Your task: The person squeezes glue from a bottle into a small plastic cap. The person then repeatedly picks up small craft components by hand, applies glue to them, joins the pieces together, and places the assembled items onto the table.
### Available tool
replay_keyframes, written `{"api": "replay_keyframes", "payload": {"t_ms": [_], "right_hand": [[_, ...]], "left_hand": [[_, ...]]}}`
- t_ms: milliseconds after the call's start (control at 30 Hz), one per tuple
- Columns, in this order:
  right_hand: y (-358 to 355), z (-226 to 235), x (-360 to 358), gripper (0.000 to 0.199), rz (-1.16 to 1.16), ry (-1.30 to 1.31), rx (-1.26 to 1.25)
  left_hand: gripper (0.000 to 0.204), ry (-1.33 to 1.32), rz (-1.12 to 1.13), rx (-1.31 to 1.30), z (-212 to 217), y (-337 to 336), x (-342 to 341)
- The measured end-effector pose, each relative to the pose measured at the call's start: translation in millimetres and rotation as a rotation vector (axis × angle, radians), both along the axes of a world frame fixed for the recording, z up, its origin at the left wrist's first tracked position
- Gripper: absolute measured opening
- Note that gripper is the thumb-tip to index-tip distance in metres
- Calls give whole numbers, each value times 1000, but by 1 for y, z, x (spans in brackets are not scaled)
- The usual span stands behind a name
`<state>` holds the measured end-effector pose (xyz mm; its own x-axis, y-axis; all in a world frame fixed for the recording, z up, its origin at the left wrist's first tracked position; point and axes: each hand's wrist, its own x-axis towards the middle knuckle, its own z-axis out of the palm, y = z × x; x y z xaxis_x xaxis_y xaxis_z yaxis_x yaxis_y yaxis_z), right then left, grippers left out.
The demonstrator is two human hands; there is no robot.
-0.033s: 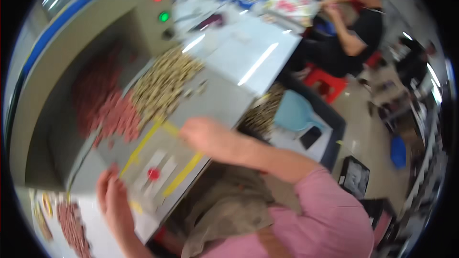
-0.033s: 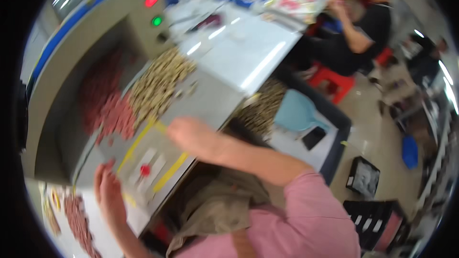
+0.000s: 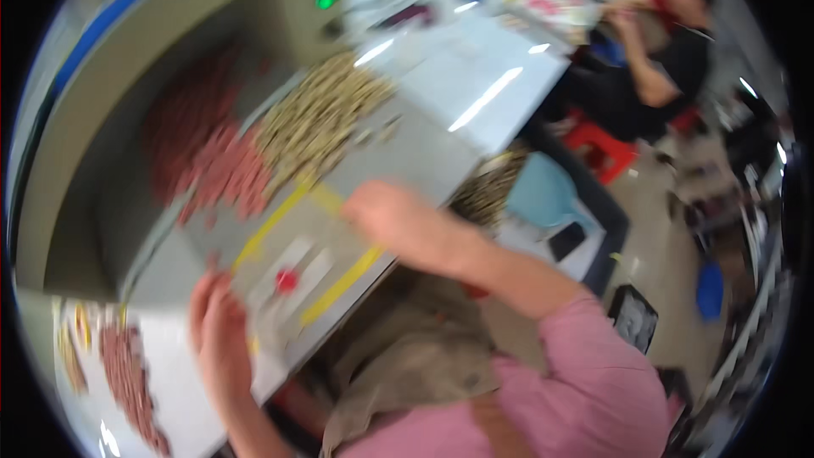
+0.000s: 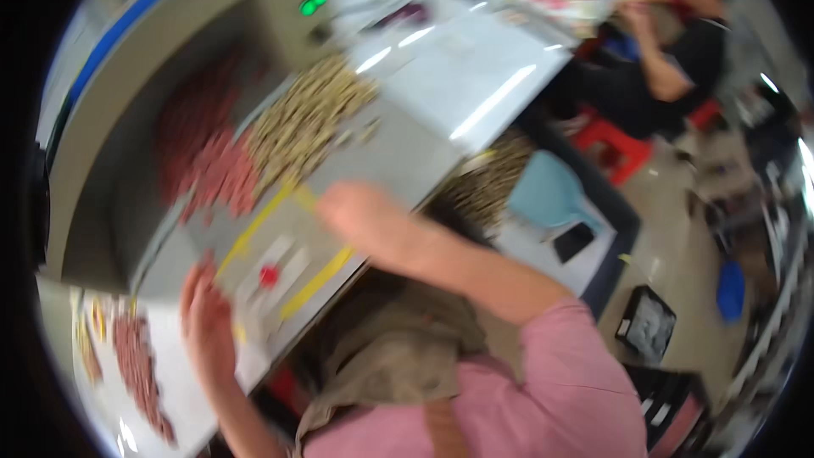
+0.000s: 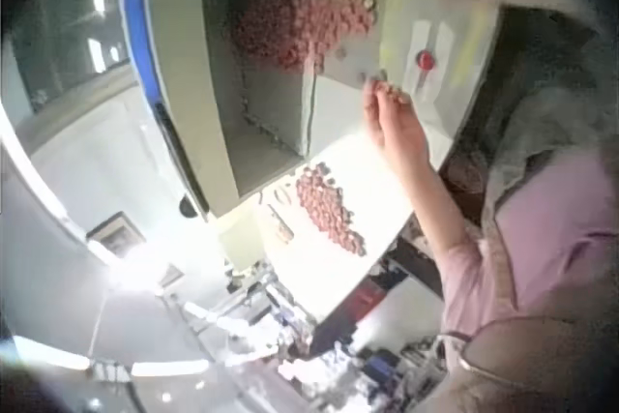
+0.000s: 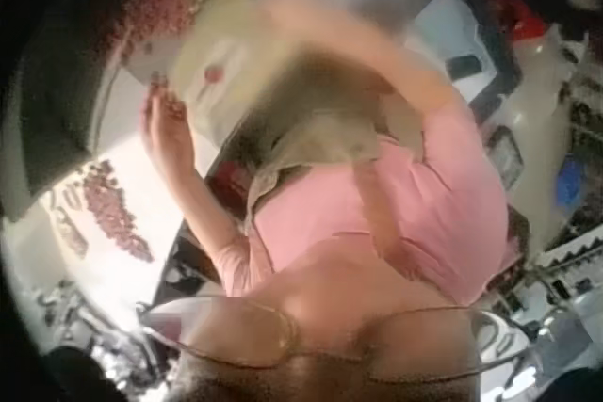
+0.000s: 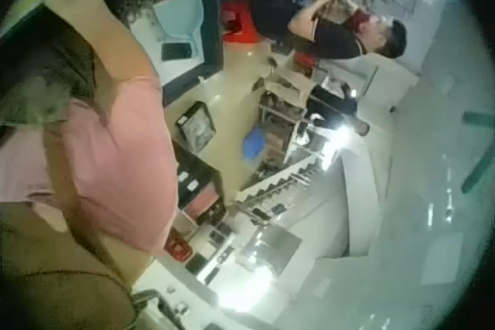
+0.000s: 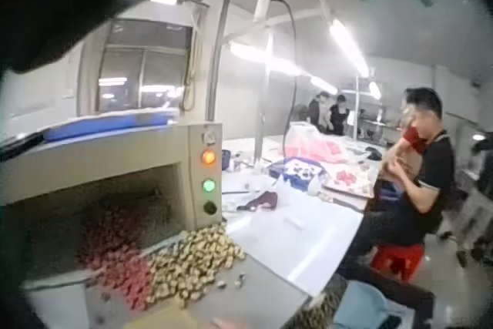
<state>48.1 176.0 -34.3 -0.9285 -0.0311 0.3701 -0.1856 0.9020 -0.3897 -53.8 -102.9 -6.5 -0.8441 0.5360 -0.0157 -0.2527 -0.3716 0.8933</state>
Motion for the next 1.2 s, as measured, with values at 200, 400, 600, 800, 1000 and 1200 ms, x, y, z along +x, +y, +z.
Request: {"api": "replay_keyframes", "payload": {"t_ms": [200, 400, 600, 800, 1000, 1200], "right_hand": [[-9, 16, -7, 12, 6, -49, -79], [-51, 15, -17, 13, 61, -205, -464], [-81, 7, -37, 16, 302, -112, -238], [-99, 8, -50, 20, 282, -29, 69], [-103, 4, -49, 18, 263, -29, 16], [-105, -5, -40, 17, 144, -238, -714]], "left_hand": [[42, -308, -6, 255, -30, 11, 27], [36, -365, 71, 265, -48, 6, 35], [34, -229, -32, 361, -62, -1, 38], [34, -248, 127, 261, -44, -6, 36], [31, -221, 87, 197, -48, -15, 35], [31, -188, 114, 116, -45, -13, 39]]}}
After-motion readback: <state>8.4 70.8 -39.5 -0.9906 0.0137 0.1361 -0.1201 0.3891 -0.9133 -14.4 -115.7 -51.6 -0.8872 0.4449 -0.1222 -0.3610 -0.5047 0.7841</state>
